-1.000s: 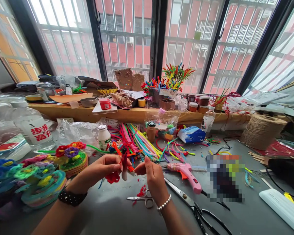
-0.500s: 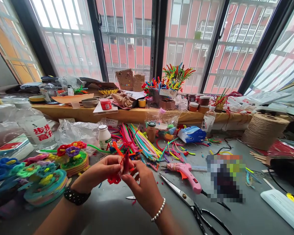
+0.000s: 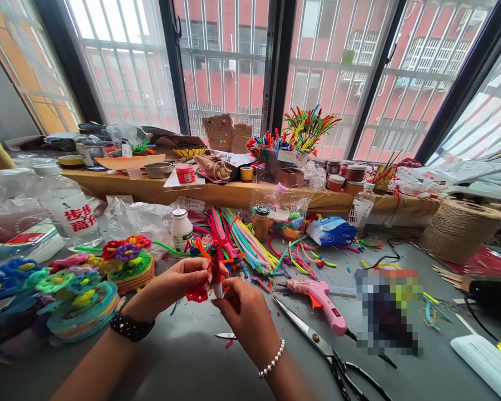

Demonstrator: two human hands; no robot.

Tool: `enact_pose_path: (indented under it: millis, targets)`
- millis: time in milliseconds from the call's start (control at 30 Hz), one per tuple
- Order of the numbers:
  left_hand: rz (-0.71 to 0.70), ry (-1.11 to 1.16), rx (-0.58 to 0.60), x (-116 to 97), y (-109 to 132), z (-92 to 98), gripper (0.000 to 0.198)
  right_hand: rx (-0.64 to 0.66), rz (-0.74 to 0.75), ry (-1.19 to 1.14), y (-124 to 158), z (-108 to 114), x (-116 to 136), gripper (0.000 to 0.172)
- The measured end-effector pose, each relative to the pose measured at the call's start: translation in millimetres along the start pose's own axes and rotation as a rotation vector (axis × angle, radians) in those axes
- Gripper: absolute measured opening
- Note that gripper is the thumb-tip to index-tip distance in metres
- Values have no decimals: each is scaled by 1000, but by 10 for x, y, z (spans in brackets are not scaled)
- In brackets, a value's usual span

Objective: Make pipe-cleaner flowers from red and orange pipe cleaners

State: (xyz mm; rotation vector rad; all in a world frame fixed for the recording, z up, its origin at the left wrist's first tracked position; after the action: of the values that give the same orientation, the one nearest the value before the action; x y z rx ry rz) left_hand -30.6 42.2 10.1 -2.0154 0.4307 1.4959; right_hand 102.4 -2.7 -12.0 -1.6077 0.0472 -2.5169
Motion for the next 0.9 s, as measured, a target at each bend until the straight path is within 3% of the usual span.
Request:
enact_pose_path:
  millis: [267,367,467,533,700,900]
  targets:
    - [-23,96,-68,-84,13,86,15,-62,-40,139,-76,40,-161,17]
    - [-26,93,-83,-89,23,117,15,-204,-59,266,-109,140,-274,19]
    - [-33,69,-47,-84,29,100,13,-326,-110,422,-123,260,-310,35]
    - [-35,57,-11,-77,30,71,13,-293,-101,389,-132,295,-237,41]
    - [12,-9,46,-82,35,17,14,18,58,-103,-166,190,127,27]
    - [56,-90,56,-106,25,-16,16,24,72,-209,-233,111,242,23]
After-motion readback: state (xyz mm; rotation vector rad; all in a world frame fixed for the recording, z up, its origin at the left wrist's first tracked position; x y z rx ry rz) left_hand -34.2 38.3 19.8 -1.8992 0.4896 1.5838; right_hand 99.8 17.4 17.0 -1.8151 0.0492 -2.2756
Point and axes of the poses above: each hand's wrist, its own y-axis away from the middle knuckle, its own z-axis out of the back of the hand, x = y × z, the point moved 3 cm from there along -y, towards the middle knuckle, and after that the axes turned 15 degrees about -z, right-handed, at the moved point
